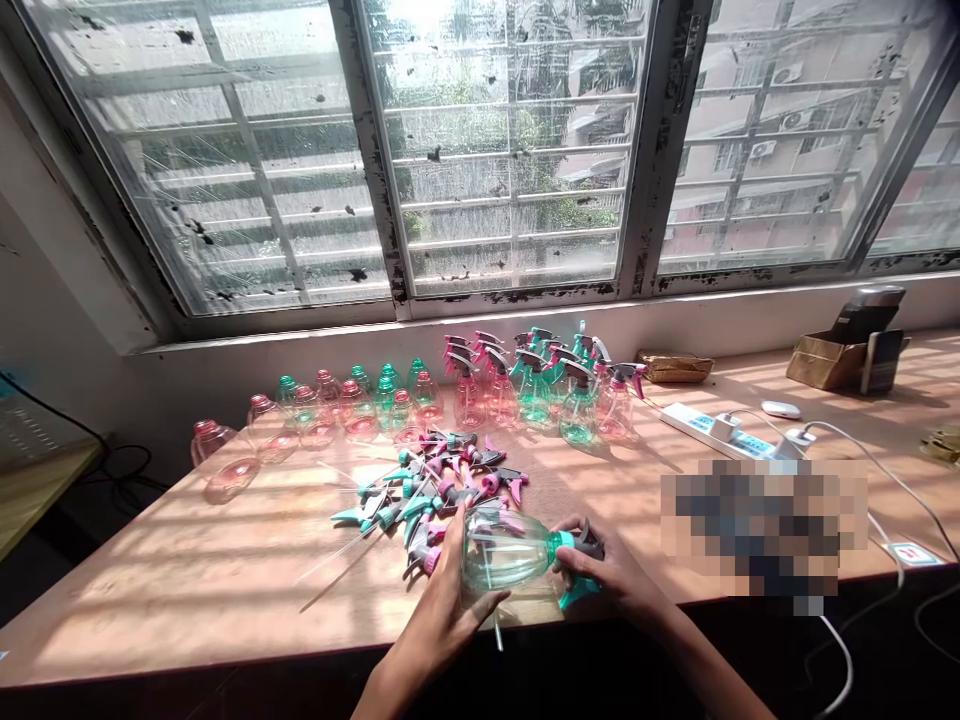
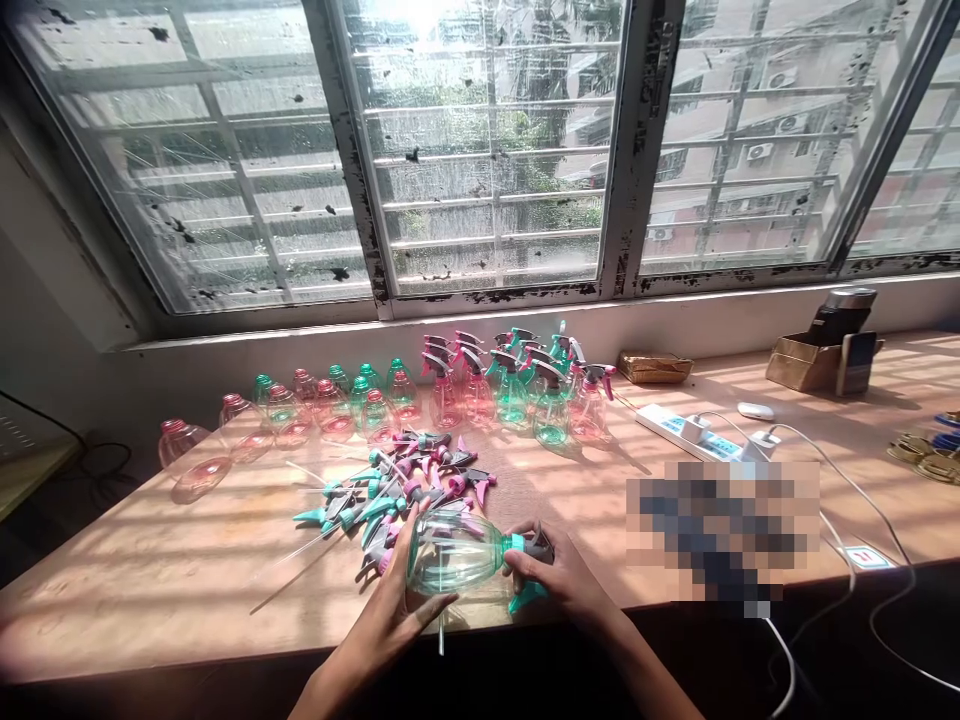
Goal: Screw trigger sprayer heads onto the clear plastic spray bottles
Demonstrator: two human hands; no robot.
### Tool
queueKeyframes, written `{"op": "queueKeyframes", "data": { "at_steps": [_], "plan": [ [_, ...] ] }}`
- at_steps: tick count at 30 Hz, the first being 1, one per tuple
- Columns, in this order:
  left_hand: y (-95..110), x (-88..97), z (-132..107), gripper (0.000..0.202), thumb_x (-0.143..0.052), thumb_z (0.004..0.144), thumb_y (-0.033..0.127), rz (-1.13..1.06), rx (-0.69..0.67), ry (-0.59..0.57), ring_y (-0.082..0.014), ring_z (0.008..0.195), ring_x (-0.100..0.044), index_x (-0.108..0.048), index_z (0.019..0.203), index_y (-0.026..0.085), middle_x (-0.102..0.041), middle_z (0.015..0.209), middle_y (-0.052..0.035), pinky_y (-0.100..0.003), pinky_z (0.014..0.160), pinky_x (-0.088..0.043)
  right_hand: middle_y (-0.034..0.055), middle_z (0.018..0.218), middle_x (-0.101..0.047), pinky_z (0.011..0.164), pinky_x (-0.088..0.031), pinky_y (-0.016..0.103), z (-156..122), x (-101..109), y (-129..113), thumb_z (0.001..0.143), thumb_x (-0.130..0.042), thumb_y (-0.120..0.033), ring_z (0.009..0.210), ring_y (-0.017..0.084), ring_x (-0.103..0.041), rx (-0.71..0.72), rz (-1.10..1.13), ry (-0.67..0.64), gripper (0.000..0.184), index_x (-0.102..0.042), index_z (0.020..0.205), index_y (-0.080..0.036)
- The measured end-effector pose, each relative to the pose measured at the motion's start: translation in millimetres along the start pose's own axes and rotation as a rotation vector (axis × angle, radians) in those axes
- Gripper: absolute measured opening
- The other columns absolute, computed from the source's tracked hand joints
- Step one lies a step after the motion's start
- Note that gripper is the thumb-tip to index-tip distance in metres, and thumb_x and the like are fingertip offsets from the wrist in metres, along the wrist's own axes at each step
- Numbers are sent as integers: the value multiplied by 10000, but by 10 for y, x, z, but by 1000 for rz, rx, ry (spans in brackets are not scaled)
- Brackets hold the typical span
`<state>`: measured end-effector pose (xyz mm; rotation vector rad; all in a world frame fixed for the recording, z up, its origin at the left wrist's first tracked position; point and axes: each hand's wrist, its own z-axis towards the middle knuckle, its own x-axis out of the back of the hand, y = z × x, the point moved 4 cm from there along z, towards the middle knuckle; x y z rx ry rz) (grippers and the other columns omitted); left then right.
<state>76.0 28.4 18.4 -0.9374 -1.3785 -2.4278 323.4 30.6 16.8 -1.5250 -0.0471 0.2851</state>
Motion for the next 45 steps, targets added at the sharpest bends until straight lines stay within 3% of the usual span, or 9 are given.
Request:
{"op": "queueKeyframes", "data": {
  "at_steps": [3,8,13,21,27,35,38,41,45],
  "plan": [
    [11,15,13,1005,-648,983,368,-29,-2,5,-360,1586,-115,123,1629,380,-61,1748,-87,-582,1261,-197,20,695,-736,661,-523,328,-4,-8,-6,725,-861,-579,645,199,-674,-4,-24,6,514,-652,972,-180],
    [39,26,-11,1119,-728,922,457,-63,45,-30,-370,1590,-23,131,1631,354,-38,1749,-83,-586,1273,-124,24,706,-747,680,-520,325,-7,-8,5,751,-854,-561,649,187,-669,-6,-16,-1,501,-648,994,-173],
    [42,23,-23,1021,-647,972,488,-43,23,-21,-359,1592,3,114,1638,340,-17,1749,-87,-584,1278,-106,9,689,-738,684,-532,333,0,0,34,777,-841,-540,645,191,-678,3,-11,-7,483,-644,1025,-175],
    [27,13,-7,907,-603,1007,427,-57,29,-19,-352,1592,-88,36,1646,354,-63,1748,-77,-566,1278,-152,14,694,-730,663,-542,345,0,3,14,746,-843,-584,627,199,-677,10,-21,13,505,-645,981,-183],
    [21,15,-26,1062,-674,956,486,-61,67,-30,-352,1591,-14,129,1635,340,-40,1747,-92,-572,1277,-138,14,702,-736,671,-543,349,-8,-1,10,743,-846,-587,636,206,-685,2,-22,9,508,-648,992,-191],
    [12,13,4,922,-635,983,440,-31,15,9,-355,1593,-75,0,1646,356,-50,1749,-88,-583,1270,-143,12,683,-720,663,-525,335,7,-3,-5,749,-841,-586,634,196,-666,10,-23,14,510,-648,985,-177],
    [-7,-1,-4,894,-597,1001,415,-47,10,2,-355,1589,-113,21,1645,359,-94,1745,-97,-593,1260,-160,22,714,-732,674,-526,343,8,2,6,749,-841,-584,654,204,-672,15,-51,8,505,-652,986,-180],
    [-21,-5,-19,1059,-685,947,455,-45,62,-19,-372,1588,-98,114,1635,354,-116,1740,-116,-609,1253,-162,26,727,-739,682,-530,344,10,7,24,744,-841,-589,665,210,-680,11,-54,2,508,-652,986,-184],
    [7,6,-27,1072,-668,961,480,-38,72,-33,-374,1590,-66,164,1625,346,-57,1746,-114,-604,1262,-153,25,721,-740,677,-529,336,11,1,24,744,-842,-586,650,205,-676,9,-40,-5,505,-650,981,-183]
  ]
}}
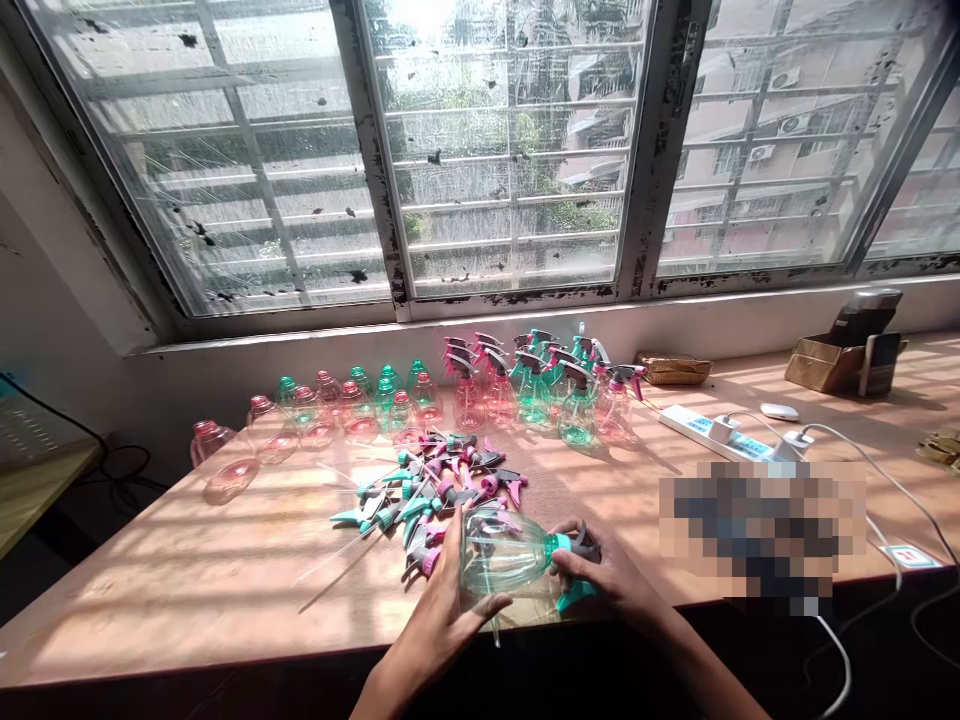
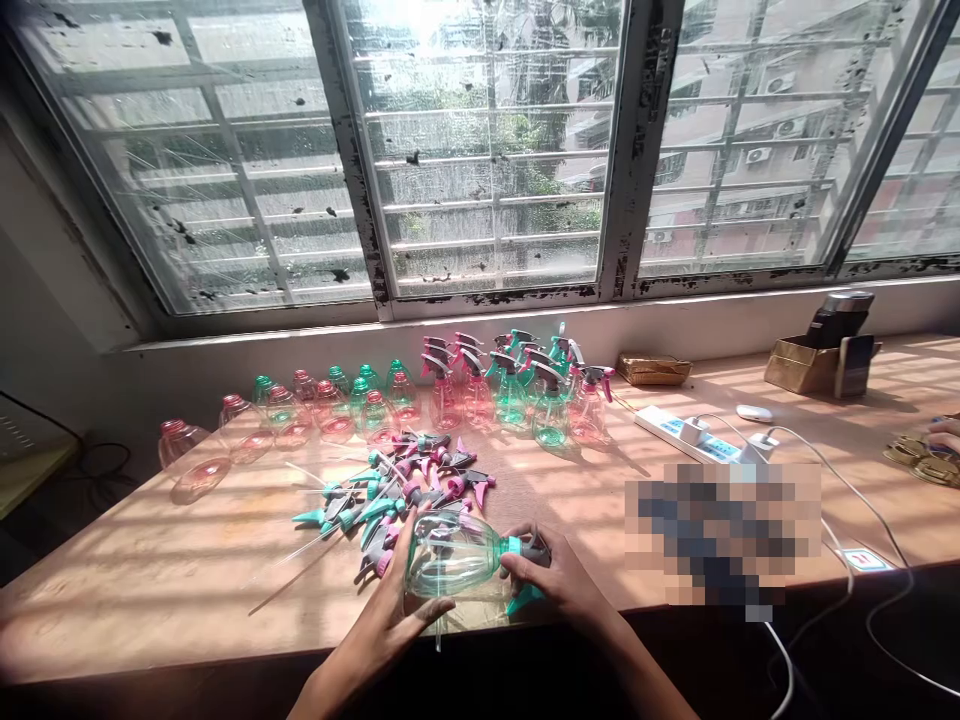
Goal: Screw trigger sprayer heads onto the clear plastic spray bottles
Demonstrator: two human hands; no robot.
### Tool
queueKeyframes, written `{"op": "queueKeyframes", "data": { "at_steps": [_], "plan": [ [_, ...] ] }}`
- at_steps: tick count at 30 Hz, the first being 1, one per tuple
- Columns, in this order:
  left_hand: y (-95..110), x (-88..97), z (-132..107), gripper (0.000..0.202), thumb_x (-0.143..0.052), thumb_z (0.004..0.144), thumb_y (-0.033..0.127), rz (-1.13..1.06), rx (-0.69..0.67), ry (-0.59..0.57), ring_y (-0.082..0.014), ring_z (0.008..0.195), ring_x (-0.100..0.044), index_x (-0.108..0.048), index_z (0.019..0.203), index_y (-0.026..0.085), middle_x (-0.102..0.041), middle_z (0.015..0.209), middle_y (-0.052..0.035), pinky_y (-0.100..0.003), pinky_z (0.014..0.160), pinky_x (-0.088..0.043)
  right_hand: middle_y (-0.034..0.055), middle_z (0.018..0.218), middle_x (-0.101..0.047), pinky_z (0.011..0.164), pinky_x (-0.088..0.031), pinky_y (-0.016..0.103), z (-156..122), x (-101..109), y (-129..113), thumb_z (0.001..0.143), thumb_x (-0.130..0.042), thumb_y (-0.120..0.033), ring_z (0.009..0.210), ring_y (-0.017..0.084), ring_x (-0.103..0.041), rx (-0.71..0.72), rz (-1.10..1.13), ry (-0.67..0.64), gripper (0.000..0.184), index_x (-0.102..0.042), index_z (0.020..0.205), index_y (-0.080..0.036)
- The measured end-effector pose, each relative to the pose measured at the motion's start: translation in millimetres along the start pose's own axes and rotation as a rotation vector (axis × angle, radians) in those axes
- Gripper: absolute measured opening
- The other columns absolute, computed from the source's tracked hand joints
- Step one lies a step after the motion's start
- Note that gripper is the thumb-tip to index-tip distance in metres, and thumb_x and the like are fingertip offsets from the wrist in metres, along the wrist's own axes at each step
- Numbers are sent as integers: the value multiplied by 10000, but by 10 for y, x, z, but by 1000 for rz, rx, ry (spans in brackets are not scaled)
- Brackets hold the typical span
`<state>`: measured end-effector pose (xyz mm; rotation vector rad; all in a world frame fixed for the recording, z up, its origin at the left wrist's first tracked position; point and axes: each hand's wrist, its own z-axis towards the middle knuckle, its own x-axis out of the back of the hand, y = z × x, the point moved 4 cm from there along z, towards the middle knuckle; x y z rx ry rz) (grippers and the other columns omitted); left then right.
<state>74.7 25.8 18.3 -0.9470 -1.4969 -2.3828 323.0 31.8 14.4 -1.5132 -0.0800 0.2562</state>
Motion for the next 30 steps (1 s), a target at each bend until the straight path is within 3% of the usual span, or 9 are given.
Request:
{"op": "queueKeyframes", "data": {
  "at_steps": [7,12,17,25,30],
  "plan": [
    [28,7,24,962,-601,1012,393,11,-53,9,-333,1597,-68,136,1630,359,-32,1750,-82,-581,1272,-158,13,704,-731,650,-515,312,-11,-9,-19,744,-855,-559,626,187,-667,-3,47,-5,495,-645,981,-179],
    [14,3,7,1066,-681,954,474,1,-10,-11,-360,1591,-36,139,1628,366,-29,1750,-80,-583,1272,-146,11,696,-733,657,-510,314,-10,-25,-32,758,-845,-558,632,190,-669,-2,31,-8,487,-647,991,-179],
    [-13,-3,2,1006,-618,984,509,17,-22,15,-349,1591,-13,152,1621,389,-11,1751,-57,-579,1275,-141,7,678,-720,652,-502,310,-19,-27,-61,746,-847,-575,629,182,-655,-1,8,13,507,-652,980,-169],
    [11,12,32,874,-596,1005,452,-10,-30,47,-352,1589,-126,-19,1651,332,-97,1744,-98,-562,1270,-183,26,715,-728,672,-518,343,-6,-10,-1,740,-845,-590,653,193,-655,-9,1,2,535,-645,992,-163],
    [-93,-11,8,1098,-699,927,513,-4,4,41,-378,1583,-136,124,1634,346,-134,1737,-110,-609,1255,-185,20,706,-728,678,-519,337,5,-4,11,757,-842,-573,651,190,-662,-2,12,-8,515,-642,1004,-167]
  ]
}}
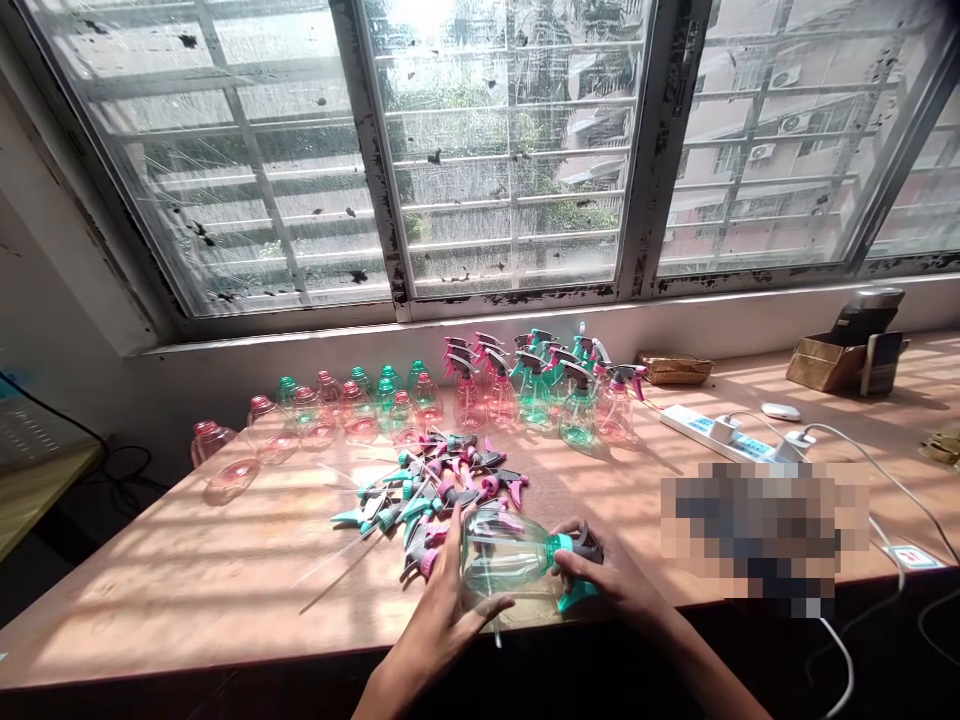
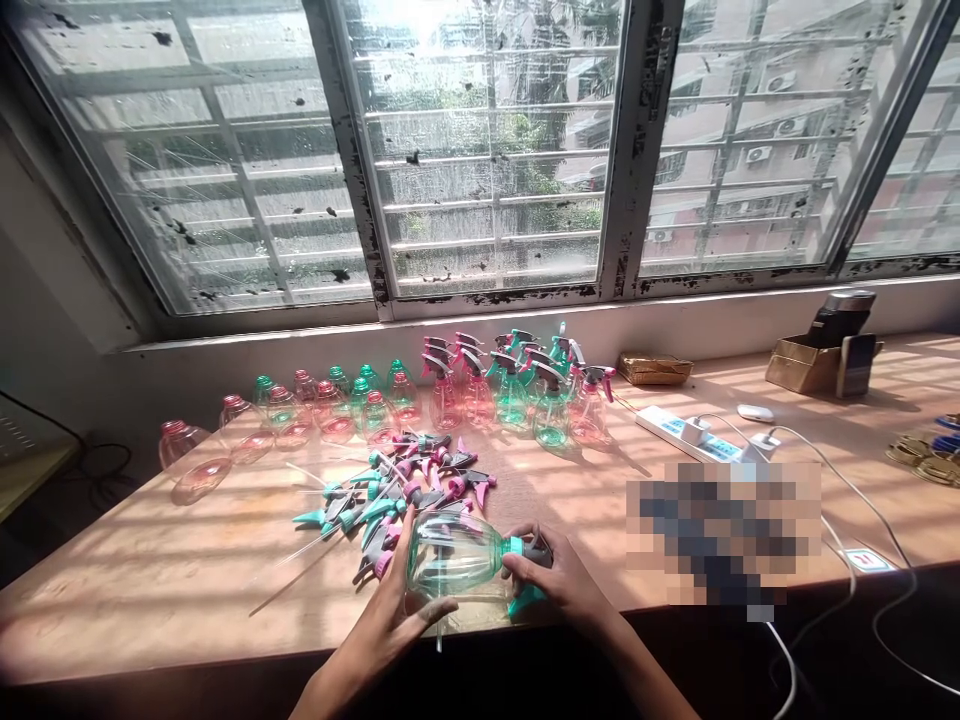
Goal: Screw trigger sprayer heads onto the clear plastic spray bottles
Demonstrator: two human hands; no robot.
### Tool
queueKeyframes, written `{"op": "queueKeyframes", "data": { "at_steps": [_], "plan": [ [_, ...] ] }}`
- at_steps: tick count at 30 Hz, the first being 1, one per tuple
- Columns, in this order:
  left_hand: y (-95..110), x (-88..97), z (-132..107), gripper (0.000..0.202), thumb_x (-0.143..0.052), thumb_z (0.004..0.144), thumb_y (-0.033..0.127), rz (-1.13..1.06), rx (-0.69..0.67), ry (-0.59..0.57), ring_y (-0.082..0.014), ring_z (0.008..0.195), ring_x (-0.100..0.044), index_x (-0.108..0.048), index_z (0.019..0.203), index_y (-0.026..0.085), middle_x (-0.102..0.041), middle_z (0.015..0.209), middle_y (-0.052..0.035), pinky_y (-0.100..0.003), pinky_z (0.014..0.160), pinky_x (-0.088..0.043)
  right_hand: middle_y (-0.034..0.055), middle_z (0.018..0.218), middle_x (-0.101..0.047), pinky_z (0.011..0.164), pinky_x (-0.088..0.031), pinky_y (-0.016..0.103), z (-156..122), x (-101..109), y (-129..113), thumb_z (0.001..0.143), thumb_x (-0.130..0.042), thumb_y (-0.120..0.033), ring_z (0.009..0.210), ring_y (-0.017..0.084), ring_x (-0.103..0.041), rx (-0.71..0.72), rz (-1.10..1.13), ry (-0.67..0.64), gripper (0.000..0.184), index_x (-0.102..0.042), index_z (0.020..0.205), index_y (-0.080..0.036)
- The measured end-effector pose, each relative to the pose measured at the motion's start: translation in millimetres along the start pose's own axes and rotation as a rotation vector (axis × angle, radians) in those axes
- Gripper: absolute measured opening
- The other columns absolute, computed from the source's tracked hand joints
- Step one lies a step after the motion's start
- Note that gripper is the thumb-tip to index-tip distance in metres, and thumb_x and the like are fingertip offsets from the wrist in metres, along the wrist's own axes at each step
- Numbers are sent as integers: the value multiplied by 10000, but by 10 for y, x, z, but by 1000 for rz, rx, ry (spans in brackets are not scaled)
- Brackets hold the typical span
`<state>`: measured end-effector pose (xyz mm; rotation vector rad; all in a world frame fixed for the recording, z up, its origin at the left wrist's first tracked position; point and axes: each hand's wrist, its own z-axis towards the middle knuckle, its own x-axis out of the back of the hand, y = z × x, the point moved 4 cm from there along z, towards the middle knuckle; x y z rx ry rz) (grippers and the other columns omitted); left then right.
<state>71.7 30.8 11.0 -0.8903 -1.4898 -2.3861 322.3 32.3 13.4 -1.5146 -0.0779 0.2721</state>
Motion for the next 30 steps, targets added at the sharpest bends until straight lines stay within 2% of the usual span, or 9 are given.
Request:
{"op": "queueKeyframes", "data": {
  "at_steps": [2,5,12,18,23,30],
  "plan": [
    [-12,-6,-7,1088,-676,941,521,13,-1,-8,-377,1588,-106,152,1627,350,-117,1740,-111,-627,1252,-166,21,708,-735,673,-519,330,-1,-2,-8,763,-840,-567,649,188,-665,5,0,-5,504,-642,1004,-170],
    [24,-2,-4,1032,-662,956,505,35,-17,-19,-367,1593,-75,104,1634,370,-82,1747,-90,-616,1259,-155,18,697,-733,657,-515,318,-6,-2,-20,761,-842,-567,634,184,-663,11,-1,3,499,-644,989,-169],
    [99,16,-1,895,-601,999,467,17,-35,-4,-354,1591,-112,14,1643,374,-77,1748,-79,-575,1266,-176,19,706,-733,657,-519,321,-5,14,8,749,-851,-569,639,189,-670,9,2,18,514,-649,1000,-168],
    [36,-3,-17,1073,-673,946,519,31,9,-39,-369,1591,-56,137,1630,352,-61,1747,-94,-593,1267,-153,13,701,-719,657,-510,312,-2,10,-9,749,-849,-571,644,180,-656,19,-16,20,519,-650,994,-159],
    [61,1,-7,1044,-657,958,520,32,-15,-32,-361,1594,-44,131,1628,374,-50,1750,-69,-590,1272,-143,6,690,-713,664,-519,317,-11,9,-30,762,-841,-560,644,184,-659,18,-13,18,493,-652,992,-167],
    [110,20,-5,995,-670,951,504,20,-20,-19,-351,1594,-86,37,1641,386,-63,1751,-54,-578,1274,-159,-5,673,-707,661,-531,317,-19,11,-38,747,-852,-558,637,183,-662,-3,20,13,501,-651,997,-173]
  ]
}}
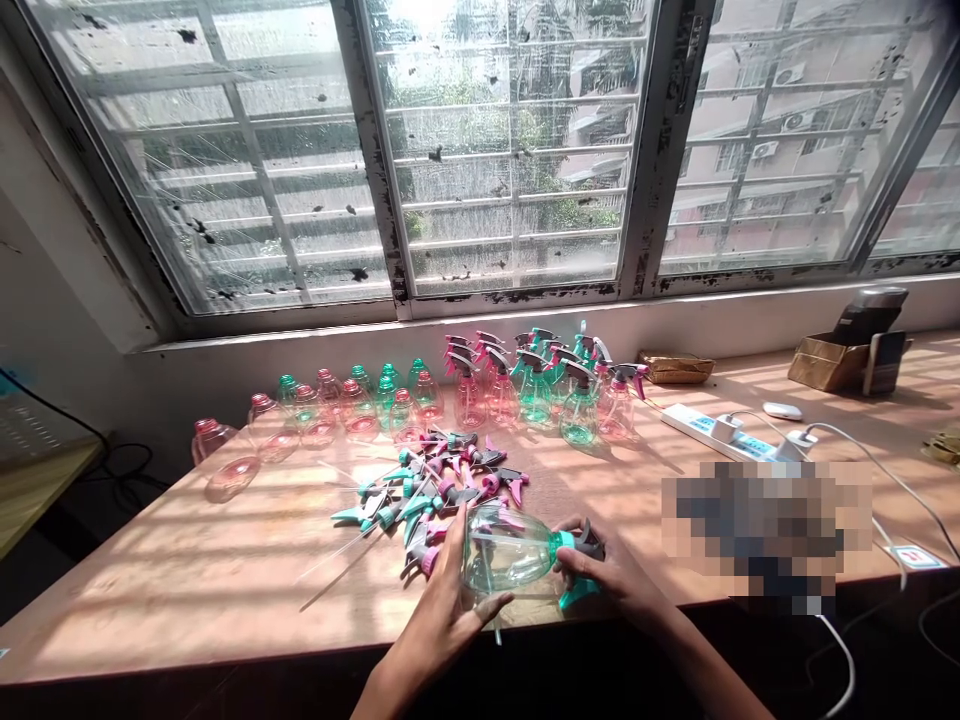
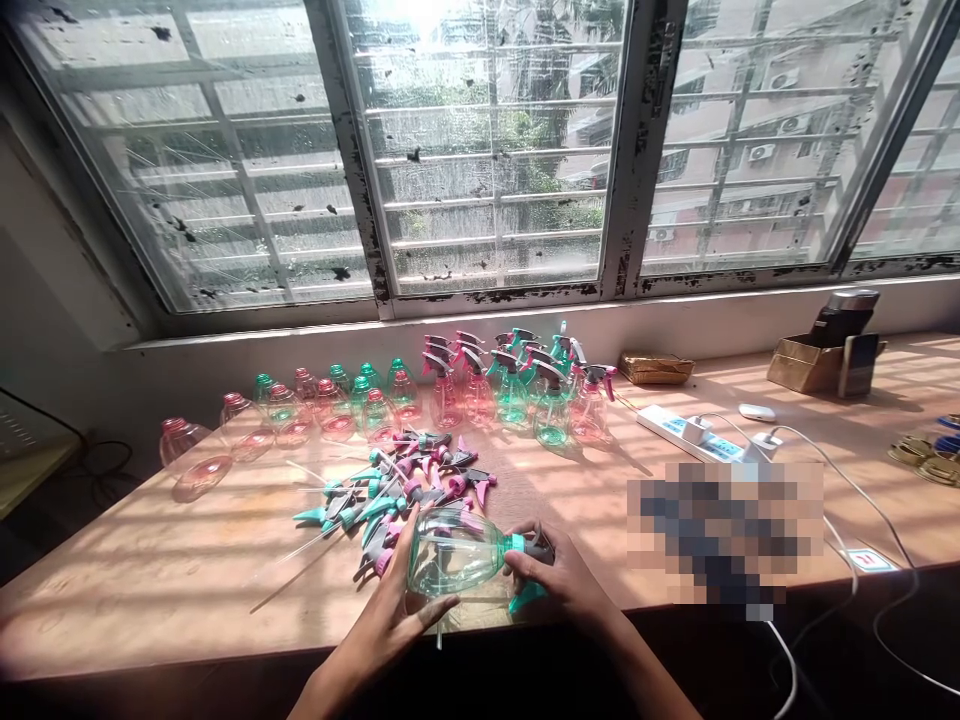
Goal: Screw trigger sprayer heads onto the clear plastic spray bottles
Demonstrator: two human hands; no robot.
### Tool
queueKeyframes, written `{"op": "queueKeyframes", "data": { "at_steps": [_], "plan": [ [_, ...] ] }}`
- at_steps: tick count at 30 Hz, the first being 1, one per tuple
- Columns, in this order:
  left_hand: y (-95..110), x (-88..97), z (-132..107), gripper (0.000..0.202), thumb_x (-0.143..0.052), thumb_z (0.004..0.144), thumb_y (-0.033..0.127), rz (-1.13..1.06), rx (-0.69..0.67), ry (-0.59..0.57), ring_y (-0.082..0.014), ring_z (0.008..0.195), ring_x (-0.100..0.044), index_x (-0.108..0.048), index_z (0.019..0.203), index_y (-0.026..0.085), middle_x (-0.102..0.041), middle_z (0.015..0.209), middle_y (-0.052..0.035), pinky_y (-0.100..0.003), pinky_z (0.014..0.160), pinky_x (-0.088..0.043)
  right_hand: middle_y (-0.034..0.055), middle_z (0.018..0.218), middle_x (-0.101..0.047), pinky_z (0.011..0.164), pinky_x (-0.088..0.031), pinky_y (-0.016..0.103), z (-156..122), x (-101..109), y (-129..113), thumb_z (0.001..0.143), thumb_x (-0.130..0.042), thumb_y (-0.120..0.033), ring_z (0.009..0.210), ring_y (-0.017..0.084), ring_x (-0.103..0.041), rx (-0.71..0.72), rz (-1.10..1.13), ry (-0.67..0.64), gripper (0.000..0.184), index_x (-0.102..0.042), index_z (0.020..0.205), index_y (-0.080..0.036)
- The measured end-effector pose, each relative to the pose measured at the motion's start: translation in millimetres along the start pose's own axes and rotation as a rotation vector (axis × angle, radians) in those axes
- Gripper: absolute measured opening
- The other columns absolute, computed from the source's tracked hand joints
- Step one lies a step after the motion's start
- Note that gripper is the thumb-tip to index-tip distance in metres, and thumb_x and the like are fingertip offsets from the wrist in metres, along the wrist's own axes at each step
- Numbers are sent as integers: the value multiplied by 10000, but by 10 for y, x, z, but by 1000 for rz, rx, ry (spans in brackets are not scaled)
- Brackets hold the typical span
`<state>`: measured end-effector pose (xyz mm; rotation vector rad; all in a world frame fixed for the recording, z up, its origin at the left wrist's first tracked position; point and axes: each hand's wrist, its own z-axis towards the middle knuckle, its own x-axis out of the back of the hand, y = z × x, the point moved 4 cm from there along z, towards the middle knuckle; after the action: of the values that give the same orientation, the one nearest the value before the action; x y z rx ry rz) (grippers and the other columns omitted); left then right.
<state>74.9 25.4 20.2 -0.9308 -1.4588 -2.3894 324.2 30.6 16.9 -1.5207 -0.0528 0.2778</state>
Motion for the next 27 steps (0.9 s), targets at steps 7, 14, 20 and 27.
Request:
{"op": "queueKeyframes", "data": {
  "at_steps": [7,14,20,27],
  "plan": [
    [-55,1,14,1117,-761,879,501,-185,100,24,-357,1590,-106,27,1652,326,-125,1741,-96,-538,1281,-151,9,704,-727,666,-559,347,-9,1,44,733,-868,-544,650,200,-678,-22,41,1,491,-650,989,-186],
    [-103,7,32,1042,-766,859,523,-220,114,44,-356,1590,-106,-121,1653,322,-198,1728,-85,-556,1279,-118,15,725,-730,660,-557,352,-15,-6,39,736,-868,-537,651,209,-686,-20,52,-5,478,-655,995,-197],
    [-88,27,30,1022,-770,847,542,-200,120,88,-370,1580,-168,-171,1647,325,-283,1701,-97,-572,1270,-157,-4,736,-694,662,-530,329,-10,-4,52,760,-853,-543,664,198,-666,-6,7,-21,494,-630,1034,-196],
    [-129,24,28,1050,-762,820,612,-190,144,130,-384,1562,-231,-191,1644,302,-305,1691,-107,-551,1261,-227,-17,734,-653,663,-522,311,-14,-41,-11,786,-822,-568,681,182,-619,49,-92,-37,480,-635,1022,-194]
  ]
}}
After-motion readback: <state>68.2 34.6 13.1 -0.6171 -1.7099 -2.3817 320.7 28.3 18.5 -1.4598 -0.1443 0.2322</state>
